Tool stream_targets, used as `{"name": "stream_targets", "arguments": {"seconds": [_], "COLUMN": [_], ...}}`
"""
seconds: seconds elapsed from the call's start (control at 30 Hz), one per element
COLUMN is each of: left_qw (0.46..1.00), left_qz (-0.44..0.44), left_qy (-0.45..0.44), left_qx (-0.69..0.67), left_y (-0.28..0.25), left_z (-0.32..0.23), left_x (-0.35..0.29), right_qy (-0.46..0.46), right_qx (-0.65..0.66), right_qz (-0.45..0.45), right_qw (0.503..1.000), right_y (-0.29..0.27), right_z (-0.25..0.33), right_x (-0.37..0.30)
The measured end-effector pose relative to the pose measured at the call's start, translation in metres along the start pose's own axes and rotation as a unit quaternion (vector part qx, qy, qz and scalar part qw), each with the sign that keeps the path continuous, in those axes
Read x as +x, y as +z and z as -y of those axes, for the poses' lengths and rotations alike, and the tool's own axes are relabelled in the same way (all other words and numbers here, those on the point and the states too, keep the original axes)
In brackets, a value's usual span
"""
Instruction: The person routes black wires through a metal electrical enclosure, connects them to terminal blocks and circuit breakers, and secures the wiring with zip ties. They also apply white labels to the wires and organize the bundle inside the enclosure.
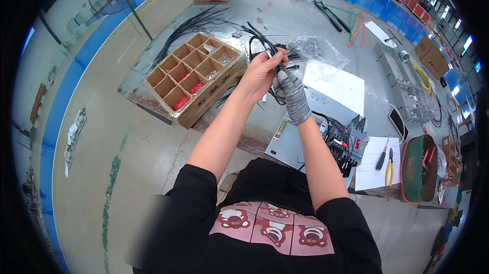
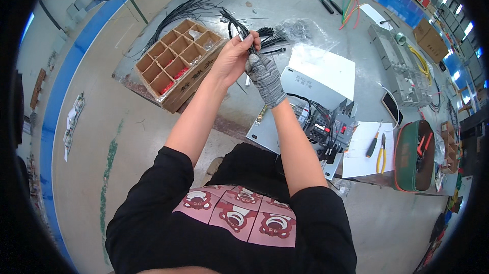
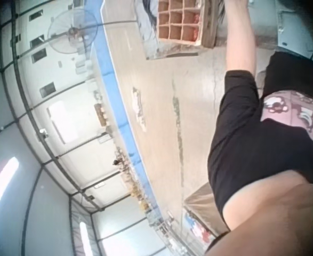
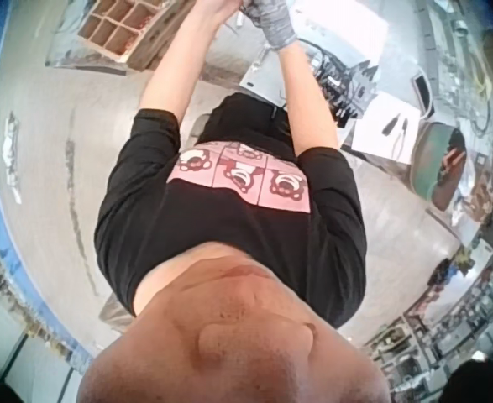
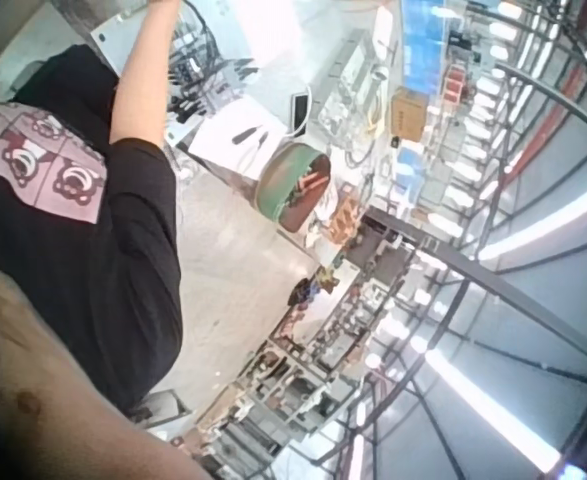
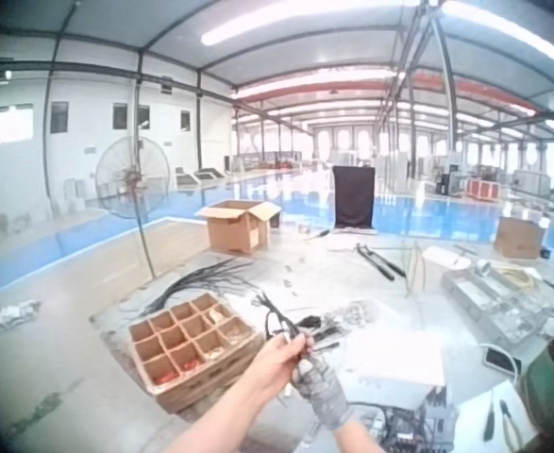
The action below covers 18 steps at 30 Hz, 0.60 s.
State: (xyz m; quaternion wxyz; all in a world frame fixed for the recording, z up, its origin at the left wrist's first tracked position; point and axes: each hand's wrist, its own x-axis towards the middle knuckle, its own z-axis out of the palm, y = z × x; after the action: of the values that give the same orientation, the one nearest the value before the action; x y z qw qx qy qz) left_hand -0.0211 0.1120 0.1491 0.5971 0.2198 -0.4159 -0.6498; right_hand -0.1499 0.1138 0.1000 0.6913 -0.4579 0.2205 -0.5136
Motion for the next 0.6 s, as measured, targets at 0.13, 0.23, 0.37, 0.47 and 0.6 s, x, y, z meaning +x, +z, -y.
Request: {"name": "stream_targets", "arguments": {"seconds": [0.13,0.23,0.37,0.47,0.6], "left_qw": [0.992,0.993,0.997,0.998,0.983], "left_qz": [-0.059,-0.039,0.01,0.007,-0.089], "left_qy": [0.001,-0.01,-0.008,0.032,0.03], "left_qx": [0.11,0.107,0.074,0.049,0.158], "left_y": [0.006,0.003,-0.002,-0.008,0.005], "left_z": [0.004,0.004,0.003,0.013,0.01], "left_x": [0.002,0.004,0.0,0.006,0.014], "right_qy": [-0.007,-0.025,-0.023,-0.014,-0.049], "right_qx": [0.019,-0.015,-0.038,0.015,-0.072], "right_qz": [-0.018,-0.022,-0.039,-0.054,-0.045], "right_qw": [1.0,0.999,0.998,0.998,0.995], "right_y": [0.002,0.003,0.012,0.015,0.006], "right_z": [-0.006,-0.008,-0.007,-0.01,-0.007], "right_x": [-0.003,-0.004,-0.008,-0.006,-0.002]}}
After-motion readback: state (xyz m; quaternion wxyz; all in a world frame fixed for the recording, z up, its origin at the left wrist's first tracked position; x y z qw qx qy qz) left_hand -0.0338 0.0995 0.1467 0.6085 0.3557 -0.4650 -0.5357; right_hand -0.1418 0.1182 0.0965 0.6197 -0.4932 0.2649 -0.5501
